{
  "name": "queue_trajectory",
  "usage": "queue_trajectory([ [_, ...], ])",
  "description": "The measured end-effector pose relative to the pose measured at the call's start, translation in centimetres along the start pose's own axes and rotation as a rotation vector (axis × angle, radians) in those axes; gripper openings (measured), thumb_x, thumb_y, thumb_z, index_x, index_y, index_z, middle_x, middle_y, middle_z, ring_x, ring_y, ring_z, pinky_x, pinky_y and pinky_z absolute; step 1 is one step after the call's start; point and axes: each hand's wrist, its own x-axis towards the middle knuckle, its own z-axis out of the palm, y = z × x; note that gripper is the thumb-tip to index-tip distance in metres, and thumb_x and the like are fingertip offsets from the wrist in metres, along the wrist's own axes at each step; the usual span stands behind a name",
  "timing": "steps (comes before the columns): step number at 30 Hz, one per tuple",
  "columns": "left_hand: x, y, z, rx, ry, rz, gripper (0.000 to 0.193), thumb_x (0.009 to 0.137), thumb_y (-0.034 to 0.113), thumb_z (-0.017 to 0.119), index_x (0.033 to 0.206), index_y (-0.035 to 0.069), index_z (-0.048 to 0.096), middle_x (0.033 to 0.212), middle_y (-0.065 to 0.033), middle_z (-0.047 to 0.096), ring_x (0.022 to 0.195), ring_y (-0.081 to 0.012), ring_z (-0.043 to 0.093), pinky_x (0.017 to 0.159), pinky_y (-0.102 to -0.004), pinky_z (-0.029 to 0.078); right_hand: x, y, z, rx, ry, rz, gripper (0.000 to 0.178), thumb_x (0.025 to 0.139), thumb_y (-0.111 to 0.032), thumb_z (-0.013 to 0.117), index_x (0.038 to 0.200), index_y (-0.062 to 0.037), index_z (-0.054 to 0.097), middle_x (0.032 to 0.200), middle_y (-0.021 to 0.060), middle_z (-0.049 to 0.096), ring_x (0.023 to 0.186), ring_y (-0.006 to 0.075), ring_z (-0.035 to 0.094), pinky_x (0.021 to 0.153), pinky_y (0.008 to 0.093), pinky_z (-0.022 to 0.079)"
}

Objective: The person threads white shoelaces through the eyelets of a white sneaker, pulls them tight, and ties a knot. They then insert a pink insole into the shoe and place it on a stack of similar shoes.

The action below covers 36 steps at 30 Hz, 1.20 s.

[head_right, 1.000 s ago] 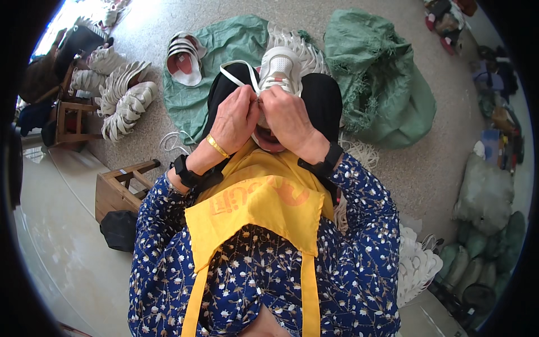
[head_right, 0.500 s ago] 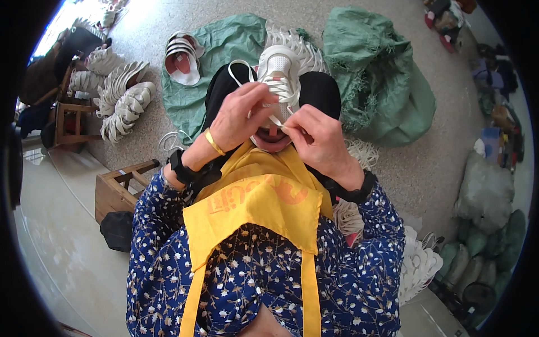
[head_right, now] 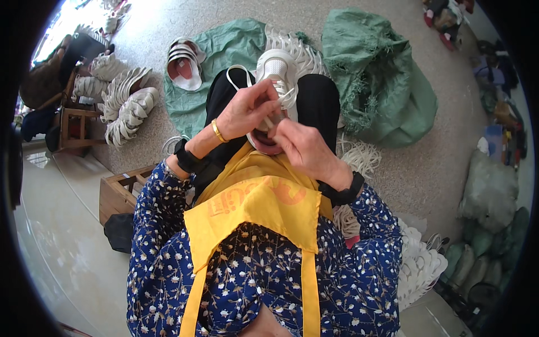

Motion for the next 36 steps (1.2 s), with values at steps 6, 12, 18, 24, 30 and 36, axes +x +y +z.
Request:
queue_trajectory([
  [6, -3.1, 2.0, -5.4, -0.329, 0.054, -0.152, 0.013, 0.102, 0.015, 0.063, 0.096, 0.006, 0.057, 0.087, 0.0009, 0.059, 0.080, -0.0058, 0.054, 0.074, -0.0239, 0.048, -0.7, 0.7, -1.0, -0.137, 0.097, 0.091, 0.011, 0.100, -0.005, 0.051, 0.090, -0.0008, 0.051, 0.077, 0.0149, 0.057, 0.067, 0.0330, 0.060, 0.062, 0.0382, 0.049],
  [12, -11.2, 2.1, -15.8, -0.426, 0.310, -0.229, 0.014, 0.101, 0.017, 0.062, 0.090, 0.010, 0.057, 0.076, 0.0054, 0.051, 0.062, -0.0033, 0.043, 0.055, -0.0200, 0.034, -4.9, 0.4, -5.7, 0.073, 0.229, 0.360, 0.022, 0.105, -0.010, 0.044, 0.085, -0.0048, 0.049, 0.071, 0.0008, 0.053, 0.058, 0.0078, 0.050, 0.054, 0.0243, 0.041],
  [18, -13.8, 2.5, -16.0, 0.024, 0.014, -0.538, 0.026, 0.101, 0.022, 0.063, 0.084, 0.004, 0.060, 0.071, 0.0003, 0.063, 0.060, -0.0050, 0.051, 0.054, -0.0215, 0.037, -9.9, 3.2, -8.3, 0.474, 0.286, 0.576, 0.024, 0.107, -0.016, 0.045, 0.084, -0.0093, 0.046, 0.075, -0.0003, 0.053, 0.057, 0.0058, 0.047, 0.053, 0.0205, 0.038],
  [24, -7.4, 1.7, -7.4, 0.476, 0.214, -0.221, 0.024, 0.096, 0.019, 0.071, 0.089, 0.001, 0.056, 0.073, 0.0011, 0.060, 0.063, -0.0054, 0.050, 0.057, -0.0252, 0.043, -12.7, 4.4, -10.0, 0.603, 0.391, 0.693, 0.026, 0.107, -0.019, 0.046, 0.083, -0.0103, 0.045, 0.074, 0.0001, 0.053, 0.055, 0.0053, 0.045, 0.049, 0.0197, 0.035],
  [30, -2.5, 1.1, -3.0, 0.345, 0.350, -0.164, 0.029, 0.087, 0.016, 0.076, 0.094, 0.000, 0.053, 0.073, -0.0109, 0.066, 0.062, -0.0158, 0.065, 0.059, -0.0325, 0.050, -13.9, 5.7, -9.8, 0.594, 0.394, 0.774, 0.027, 0.107, -0.021, 0.046, 0.082, -0.0117, 0.044, 0.069, -0.0008, 0.050, 0.051, 0.0045, 0.042, 0.044, 0.0200, 0.031],
  [36, -2.3, -1.1, -3.1, -0.176, 0.290, -0.265, 0.013, 0.094, 0.008, 0.070, 0.098, 0.003, 0.059, 0.082, 0.0002, 0.067, 0.064, -0.0028, 0.056, 0.057, -0.0196, 0.046, -14.2, 6.6, -9.0, 0.503, 0.387, 0.830, 0.024, 0.105, -0.019, 0.054, 0.083, -0.0099, 0.048, 0.073, -0.0001, 0.056, 0.052, 0.0051, 0.047, 0.045, 0.0202, 0.036],
])
